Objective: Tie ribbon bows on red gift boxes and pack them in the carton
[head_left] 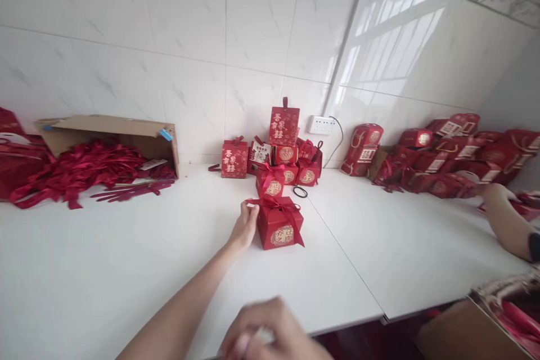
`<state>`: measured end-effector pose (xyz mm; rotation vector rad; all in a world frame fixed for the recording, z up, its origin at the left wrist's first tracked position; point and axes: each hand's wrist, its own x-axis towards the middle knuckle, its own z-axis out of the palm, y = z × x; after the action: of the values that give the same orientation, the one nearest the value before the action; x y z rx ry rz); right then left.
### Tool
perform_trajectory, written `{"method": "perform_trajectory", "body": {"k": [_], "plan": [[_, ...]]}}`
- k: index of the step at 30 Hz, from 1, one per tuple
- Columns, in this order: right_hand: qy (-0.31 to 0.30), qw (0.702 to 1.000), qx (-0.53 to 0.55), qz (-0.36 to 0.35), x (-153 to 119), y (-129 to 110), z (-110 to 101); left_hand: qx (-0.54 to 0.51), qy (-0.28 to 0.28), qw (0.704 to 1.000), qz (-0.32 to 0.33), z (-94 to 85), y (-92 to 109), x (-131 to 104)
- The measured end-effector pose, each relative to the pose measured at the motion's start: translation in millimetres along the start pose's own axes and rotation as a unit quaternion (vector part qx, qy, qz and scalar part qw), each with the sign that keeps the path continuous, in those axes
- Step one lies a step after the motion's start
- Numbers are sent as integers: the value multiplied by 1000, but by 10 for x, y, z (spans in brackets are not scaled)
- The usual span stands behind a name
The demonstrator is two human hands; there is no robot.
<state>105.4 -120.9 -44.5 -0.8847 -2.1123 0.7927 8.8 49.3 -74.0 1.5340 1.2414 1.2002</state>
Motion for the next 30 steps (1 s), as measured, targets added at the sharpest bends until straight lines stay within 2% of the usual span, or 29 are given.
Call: {"method": "perform_trajectory", "body": {"k": [2,4,7,10,14,17,20,23,26,28,30], "plan": [[133,984,51,107,-20,92,-359,-7,3,1000,-2,-6,4,-1],[244,954,42,171,0,234,-672,-14,-2,1000,-2,-16,33,-15],[311,919,3,240,53,487,-1019,-23,-18,1000,12,-44,115,-59],[332,897,10,292,138,687,-1235,-29,-27,999,37,-88,211,-124],[239,896,126,353,292,786,-1345,-20,-36,998,47,-150,304,-215],[183,901,198,341,361,792,-1320,-26,-27,999,31,-181,355,-273],[199,892,269,304,344,820,-1340,-62,-27,998,12,-251,418,-304],[301,856,325,267,219,892,-1553,-113,9,994,-2,-462,501,-287],[423,803,352,230,-10,954,-1890,-163,86,983,-7,-805,601,-248],[472,779,357,208,-158,941,-2059,-192,115,975,-16,-1005,686,-237],[492,769,364,186,-231,869,-2129,-234,101,966,-30,-1098,803,-243]]}}
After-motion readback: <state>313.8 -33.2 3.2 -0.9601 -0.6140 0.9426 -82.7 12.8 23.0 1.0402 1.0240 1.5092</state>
